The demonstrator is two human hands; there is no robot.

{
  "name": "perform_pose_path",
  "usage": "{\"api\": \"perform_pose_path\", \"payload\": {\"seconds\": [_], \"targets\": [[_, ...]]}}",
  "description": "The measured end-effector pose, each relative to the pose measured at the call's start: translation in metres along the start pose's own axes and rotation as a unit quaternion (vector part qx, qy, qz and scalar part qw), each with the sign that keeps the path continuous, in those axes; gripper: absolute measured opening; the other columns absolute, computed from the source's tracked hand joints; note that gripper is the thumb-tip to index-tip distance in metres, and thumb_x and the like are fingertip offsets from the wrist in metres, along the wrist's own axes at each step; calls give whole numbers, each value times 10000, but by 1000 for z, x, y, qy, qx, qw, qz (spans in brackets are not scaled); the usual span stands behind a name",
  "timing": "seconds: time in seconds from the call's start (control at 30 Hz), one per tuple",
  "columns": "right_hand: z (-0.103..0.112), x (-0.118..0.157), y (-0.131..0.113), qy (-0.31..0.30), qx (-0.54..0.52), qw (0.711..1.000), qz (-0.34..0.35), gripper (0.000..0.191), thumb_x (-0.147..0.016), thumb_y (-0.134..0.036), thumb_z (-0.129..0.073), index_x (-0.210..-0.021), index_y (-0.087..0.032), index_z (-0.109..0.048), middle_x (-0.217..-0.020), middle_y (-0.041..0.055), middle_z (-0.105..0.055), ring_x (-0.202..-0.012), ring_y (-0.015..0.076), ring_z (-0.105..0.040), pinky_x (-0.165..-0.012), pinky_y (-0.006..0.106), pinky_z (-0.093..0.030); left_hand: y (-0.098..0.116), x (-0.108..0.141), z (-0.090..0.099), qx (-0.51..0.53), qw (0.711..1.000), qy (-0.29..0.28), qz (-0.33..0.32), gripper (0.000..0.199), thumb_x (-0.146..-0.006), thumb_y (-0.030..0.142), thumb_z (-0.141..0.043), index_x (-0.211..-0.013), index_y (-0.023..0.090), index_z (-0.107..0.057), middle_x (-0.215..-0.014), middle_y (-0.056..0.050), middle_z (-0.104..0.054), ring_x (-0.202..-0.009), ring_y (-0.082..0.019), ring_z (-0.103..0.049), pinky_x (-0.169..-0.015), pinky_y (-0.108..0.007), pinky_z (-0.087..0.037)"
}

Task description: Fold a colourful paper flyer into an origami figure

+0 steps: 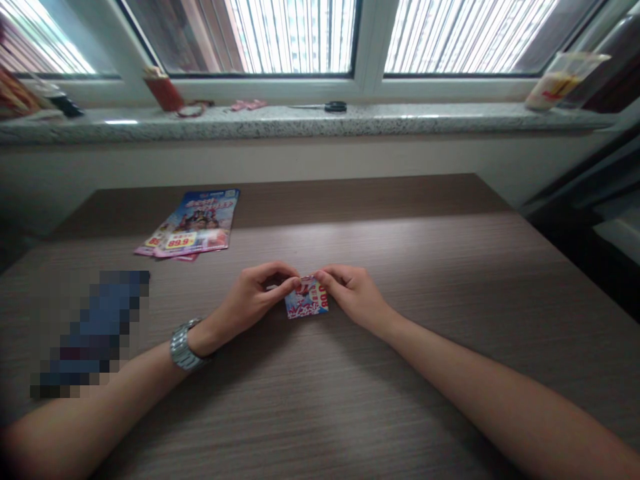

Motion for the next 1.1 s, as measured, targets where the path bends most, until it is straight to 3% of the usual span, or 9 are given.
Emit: {"api": "perform_pose_path", "payload": {"seconds": [0.1, 0.3, 0.47, 0.6, 0.93, 1.1], "targets": [[-1, 0, 1, 5, 4, 1000, -9, 416, -987, -517, -549, -854, -184, -760, -773, 25, -726, -720, 173, -657, -655, 269, -495, 0, 0, 0, 3, 1000, -1, 0, 152, -965, 301, -658, -952, 166, -728, -893, -28, -752, -808, -137, -692, -716, -220, -541], [-4, -1, 3, -9, -106, 993, -55, 478, -968, -607, -526, -907, -185, -741, -821, 39, -737, -724, 181, -687, -718, 311, -562, -1, 0, 1, 18, 1000, 17, 5, 148, -949, 303, -679, -936, 162, -723, -873, -23, -753, -780, -132, -692, -708, -216, -542], [-7, -2, -3, -28, -61, 997, -41, 357, -871, -536, -704, -930, -186, -740, -779, 23, -727, -678, 157, -641, -610, 257, -502, -3, 0, 0, 27, 999, 20, 5, 160, -954, 312, -677, -939, 159, -723, -868, -23, -751, -782, -129, -690, -706, -210, -536], [-8, -2, -1, -25, -23, 999, -36, 335, -883, -505, -693, -823, -177, -713, -645, -13, -629, -569, 121, -537, -516, 231, -397, -2, 0, -1, 24, 1000, 13, -3, 160, -958, 309, -674, -941, 158, -725, -867, -27, -750, -772, -126, -683, -698, -207, -533], [-4, 0, -4, -33, 3, 999, -5, 451, -974, -541, -541, -753, -175, -686, -702, 13, -649, -656, 152, -563, -610, 264, -411, -2, -1, 0, 28, 1000, 4, -3, 154, -954, 306, -681, -951, 159, -728, -870, -28, -749, -789, -126, -682, -711, -210, -533], [-3, -1, -3, -30, -30, 999, -27, 497, -992, -556, -498, -743, -166, -678, -667, 0, -624, -637, 149, -551, -611, 265, -414, -1, -2, -1, 32, 999, -5, 1, 163, -953, 313, -679, -952, 158, -728, -889, -31, -752, -808, -133, -684, -733, -220, -537]]}}
Point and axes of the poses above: each hand's wrist, its own x-axis away from the middle knuckle, its own z-axis out of the back of the hand, y = z × x, the point moved 3 cm from there along -x, towards the middle knuckle
